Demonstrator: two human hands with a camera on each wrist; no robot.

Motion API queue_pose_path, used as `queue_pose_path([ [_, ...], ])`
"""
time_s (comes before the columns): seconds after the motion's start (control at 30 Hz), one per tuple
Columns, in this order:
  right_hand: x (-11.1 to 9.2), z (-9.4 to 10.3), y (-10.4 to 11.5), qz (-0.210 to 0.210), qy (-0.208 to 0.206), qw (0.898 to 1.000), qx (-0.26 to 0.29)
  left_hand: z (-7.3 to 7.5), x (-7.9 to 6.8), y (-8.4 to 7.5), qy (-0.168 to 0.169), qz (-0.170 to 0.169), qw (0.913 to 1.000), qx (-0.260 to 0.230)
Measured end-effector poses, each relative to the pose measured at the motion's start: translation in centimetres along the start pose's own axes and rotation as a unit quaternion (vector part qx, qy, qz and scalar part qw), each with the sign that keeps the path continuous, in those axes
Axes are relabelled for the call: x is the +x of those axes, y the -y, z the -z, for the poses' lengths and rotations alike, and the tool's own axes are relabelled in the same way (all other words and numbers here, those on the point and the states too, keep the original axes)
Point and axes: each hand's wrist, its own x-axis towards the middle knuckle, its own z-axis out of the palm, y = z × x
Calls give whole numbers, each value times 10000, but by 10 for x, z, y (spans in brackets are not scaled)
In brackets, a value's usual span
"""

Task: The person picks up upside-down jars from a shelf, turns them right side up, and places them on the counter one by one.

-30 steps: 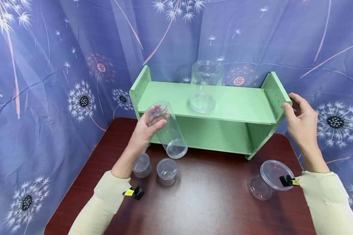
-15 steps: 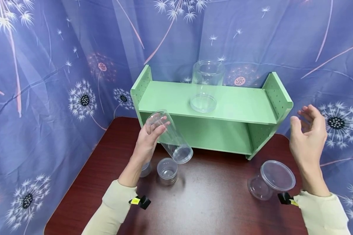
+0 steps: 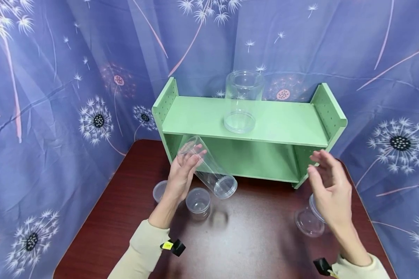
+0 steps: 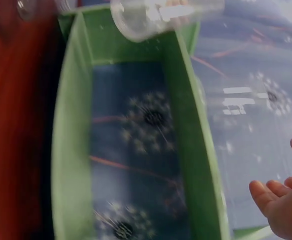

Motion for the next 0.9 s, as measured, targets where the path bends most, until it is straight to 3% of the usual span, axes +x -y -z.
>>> queue_pose_path([
  [0.3, -47, -30, -15, -510, 1124, 9919, 309, -2, -10, 16, 147, 46, 9989, -441],
  [0.6, -84, -56, -33, -860, 1665, 9799, 684, -7, -16, 27, 187, 77, 9981, -587],
  [0.8, -96, -70, -39, -962, 1877, 9732, 917, -13, -20, 35, 240, 83, 9968, -752],
  [0.9, -101, -74, -41, -1207, 1963, 9686, 936, -15, -22, 38, 268, 67, 9962, -824],
])
